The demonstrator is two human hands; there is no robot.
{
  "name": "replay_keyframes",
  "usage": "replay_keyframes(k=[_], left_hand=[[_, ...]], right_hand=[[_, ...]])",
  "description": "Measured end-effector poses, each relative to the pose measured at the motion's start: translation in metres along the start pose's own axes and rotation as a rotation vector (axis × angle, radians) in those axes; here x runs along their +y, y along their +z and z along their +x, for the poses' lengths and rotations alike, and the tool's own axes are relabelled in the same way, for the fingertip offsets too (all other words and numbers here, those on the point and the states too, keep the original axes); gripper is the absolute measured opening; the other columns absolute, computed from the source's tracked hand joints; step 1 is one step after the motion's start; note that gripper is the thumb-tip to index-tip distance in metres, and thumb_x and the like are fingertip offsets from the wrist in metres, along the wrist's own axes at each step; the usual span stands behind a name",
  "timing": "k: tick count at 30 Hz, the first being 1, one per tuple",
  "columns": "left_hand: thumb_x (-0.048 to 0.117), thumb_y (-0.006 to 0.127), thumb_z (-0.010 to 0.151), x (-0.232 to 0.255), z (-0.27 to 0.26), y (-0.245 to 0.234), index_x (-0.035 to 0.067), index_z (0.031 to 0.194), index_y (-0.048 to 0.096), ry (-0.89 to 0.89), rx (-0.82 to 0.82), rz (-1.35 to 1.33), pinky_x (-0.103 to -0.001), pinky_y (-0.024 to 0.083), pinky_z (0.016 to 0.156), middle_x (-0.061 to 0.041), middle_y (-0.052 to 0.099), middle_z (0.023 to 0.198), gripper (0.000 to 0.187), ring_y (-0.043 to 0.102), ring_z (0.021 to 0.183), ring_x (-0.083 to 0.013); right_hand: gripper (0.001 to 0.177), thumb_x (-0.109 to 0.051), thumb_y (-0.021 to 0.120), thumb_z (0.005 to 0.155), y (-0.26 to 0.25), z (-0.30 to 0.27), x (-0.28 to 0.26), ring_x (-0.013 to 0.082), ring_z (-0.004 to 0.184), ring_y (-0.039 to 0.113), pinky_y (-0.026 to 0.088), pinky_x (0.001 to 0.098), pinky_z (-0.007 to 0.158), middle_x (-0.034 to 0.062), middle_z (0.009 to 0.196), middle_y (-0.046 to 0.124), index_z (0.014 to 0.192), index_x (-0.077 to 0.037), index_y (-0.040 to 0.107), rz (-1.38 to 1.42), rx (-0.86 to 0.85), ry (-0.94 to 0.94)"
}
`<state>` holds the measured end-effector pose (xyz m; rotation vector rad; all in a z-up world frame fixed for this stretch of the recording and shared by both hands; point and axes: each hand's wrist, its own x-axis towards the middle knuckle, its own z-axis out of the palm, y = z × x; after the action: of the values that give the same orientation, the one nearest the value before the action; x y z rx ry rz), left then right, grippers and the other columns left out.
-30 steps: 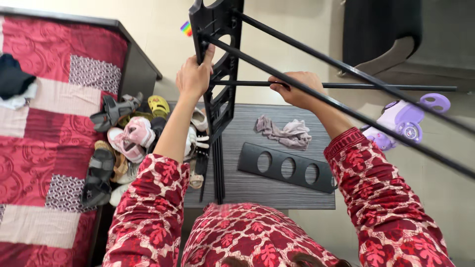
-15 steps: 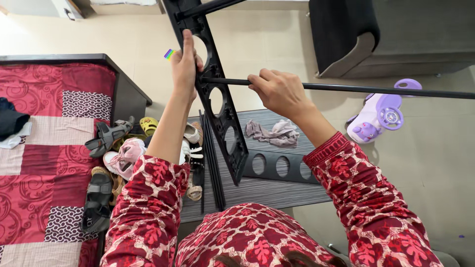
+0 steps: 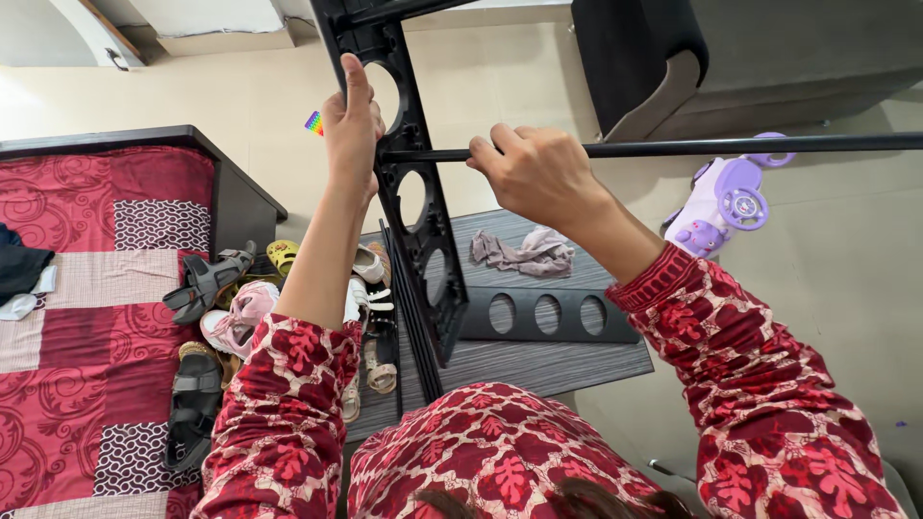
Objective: The person assembles a black metal shoe rack by inserting vertical poles into a side frame and securing them with plastic connectors. The person handles the frame, poles, and connectors by hand, repeatedly inserting and adjusting components to build the structure.
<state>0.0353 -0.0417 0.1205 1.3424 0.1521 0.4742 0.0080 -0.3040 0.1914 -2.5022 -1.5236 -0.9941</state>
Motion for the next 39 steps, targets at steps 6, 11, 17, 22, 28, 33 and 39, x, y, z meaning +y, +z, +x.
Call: replay_keyframes(k=[6,11,17,22,28,33,39], left_hand=[[0.068,0.056,0.097,0.007,-0.019,0.009,0.02,0.07,0.042,0.015,-0.044,0.066,-0.023,0.026,0.048,0.009,0.035,0.056,0.057,0.033,0.05,-0.0023],[0.067,0.055,0.097,0.007,-0.023,0.013,0.021,0.07,0.042,-0.021,-0.084,0.08,-0.023,0.025,0.046,0.009,0.035,0.054,0.054,0.033,0.048,-0.0024],[0.065,0.056,0.098,0.001,-0.02,0.006,0.02,0.07,0.041,-0.019,-0.017,0.08,-0.024,0.027,0.046,0.008,0.037,0.054,0.056,0.035,0.047,-0.0031],[0.065,0.056,0.1,0.001,-0.023,0.008,0.018,0.07,0.041,0.028,-0.024,0.067,-0.024,0.026,0.047,0.008,0.038,0.056,0.057,0.035,0.049,-0.0025],[0.062,0.056,0.098,-0.01,-0.039,0.007,0.018,0.071,0.044,0.025,-0.014,0.076,-0.025,0.027,0.044,0.01,0.038,0.056,0.053,0.036,0.048,-0.0019],[0.063,0.055,0.1,-0.023,-0.047,0.001,0.019,0.068,0.041,-0.057,0.007,0.095,-0.025,0.027,0.045,0.01,0.038,0.056,0.056,0.036,0.048,-0.0024],[0.064,0.057,0.098,-0.02,-0.038,-0.003,0.019,0.064,0.036,-0.061,0.065,0.116,-0.026,0.024,0.044,0.009,0.035,0.054,0.06,0.032,0.047,-0.0036]], right_hand=[[0.026,-0.034,0.062,0.103,0.001,-0.002,-0.001,0.0277,0.061,0.067,0.048,0.0411,0.051,0.0037,0.074,0.07,0.095,-0.014,0.075,0.282,-0.225,0.252],[0.029,-0.04,0.056,0.104,0.003,0.004,0.01,0.0293,0.064,0.068,0.048,0.0446,0.058,0.0074,0.07,0.073,0.1,-0.018,0.076,0.409,-0.572,0.454],[0.034,-0.04,0.064,0.102,0.025,-0.013,-0.013,0.0252,0.078,0.069,0.053,0.0384,0.068,0.0066,0.084,0.067,0.095,-0.007,0.064,0.124,0.126,0.032],[0.03,-0.034,0.067,0.106,0.03,-0.008,-0.02,0.0219,0.062,0.066,0.048,0.0348,0.053,0.0038,0.074,0.065,0.09,-0.009,0.064,0.088,-0.029,0.068],[0.04,-0.047,0.052,0.104,0.026,0.008,-0.027,0.0308,0.063,0.066,0.049,0.0462,0.06,0.0075,0.067,0.069,0.093,-0.015,0.073,0.356,-0.522,0.425],[0.045,-0.051,0.049,0.102,0.032,0.015,-0.019,0.0333,0.071,0.068,0.051,0.0498,0.068,0.0108,0.07,0.071,0.099,-0.016,0.077,0.459,-0.698,0.449],[0.033,-0.036,0.065,0.103,0.053,-0.006,-0.035,0.0254,0.07,0.067,0.051,0.0374,0.062,0.0063,0.078,0.066,0.091,-0.006,0.065,0.213,-0.012,0.036]])
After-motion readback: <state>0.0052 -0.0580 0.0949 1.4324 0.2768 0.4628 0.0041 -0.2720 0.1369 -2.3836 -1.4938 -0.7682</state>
